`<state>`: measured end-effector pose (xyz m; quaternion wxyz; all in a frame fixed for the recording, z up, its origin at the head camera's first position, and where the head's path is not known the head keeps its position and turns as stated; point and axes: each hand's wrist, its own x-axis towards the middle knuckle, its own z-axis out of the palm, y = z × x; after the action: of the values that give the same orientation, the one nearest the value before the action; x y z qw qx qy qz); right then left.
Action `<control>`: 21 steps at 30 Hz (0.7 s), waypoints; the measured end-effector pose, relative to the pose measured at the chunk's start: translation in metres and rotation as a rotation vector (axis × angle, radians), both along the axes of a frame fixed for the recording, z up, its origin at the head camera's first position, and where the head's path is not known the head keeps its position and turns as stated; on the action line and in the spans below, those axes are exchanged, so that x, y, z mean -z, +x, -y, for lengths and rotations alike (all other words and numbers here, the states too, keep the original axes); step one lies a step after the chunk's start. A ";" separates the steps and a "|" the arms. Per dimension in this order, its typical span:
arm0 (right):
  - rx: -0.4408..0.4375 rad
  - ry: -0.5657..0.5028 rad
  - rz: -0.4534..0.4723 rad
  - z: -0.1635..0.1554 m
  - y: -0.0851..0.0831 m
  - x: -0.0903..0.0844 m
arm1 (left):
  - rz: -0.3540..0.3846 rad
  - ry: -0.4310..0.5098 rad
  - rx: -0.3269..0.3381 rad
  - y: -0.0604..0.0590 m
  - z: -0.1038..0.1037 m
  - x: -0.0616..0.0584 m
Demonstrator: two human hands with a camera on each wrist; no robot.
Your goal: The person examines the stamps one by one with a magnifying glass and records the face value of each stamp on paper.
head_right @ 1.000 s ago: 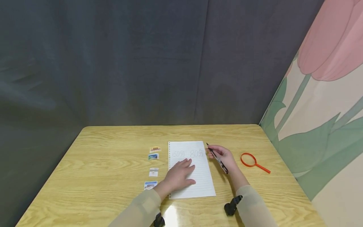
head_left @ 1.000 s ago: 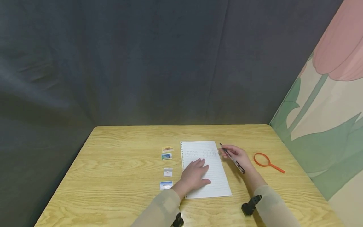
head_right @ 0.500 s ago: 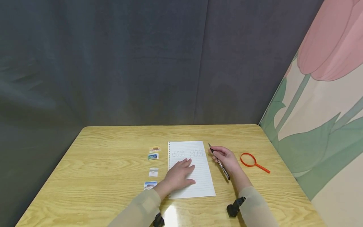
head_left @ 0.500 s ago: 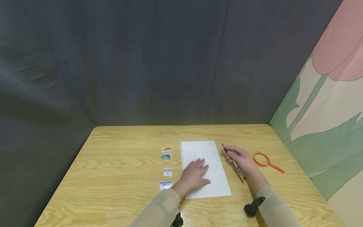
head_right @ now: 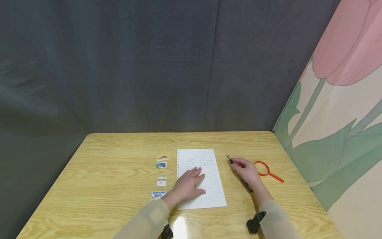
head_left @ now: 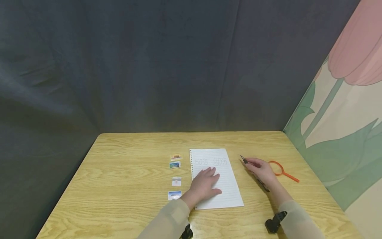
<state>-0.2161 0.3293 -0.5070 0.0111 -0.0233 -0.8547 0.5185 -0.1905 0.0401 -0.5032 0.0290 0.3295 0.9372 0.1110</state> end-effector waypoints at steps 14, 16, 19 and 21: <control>0.024 0.277 -0.121 -0.018 0.014 0.000 | 0.011 -0.010 -0.010 0.000 0.000 -0.001; 0.026 0.287 -0.129 -0.018 0.015 0.001 | 0.015 -0.012 -0.011 0.000 0.000 0.000; 0.030 0.298 -0.135 -0.017 0.015 0.002 | 0.019 -0.011 -0.009 0.001 0.000 0.000; 0.020 0.304 -0.140 -0.017 0.016 0.002 | 0.020 -0.007 -0.011 0.001 0.000 -0.001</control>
<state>-0.2002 0.3460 -0.5093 0.0792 0.0061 -0.9202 0.3834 -0.1895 0.0403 -0.5021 0.0389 0.3232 0.9390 0.1112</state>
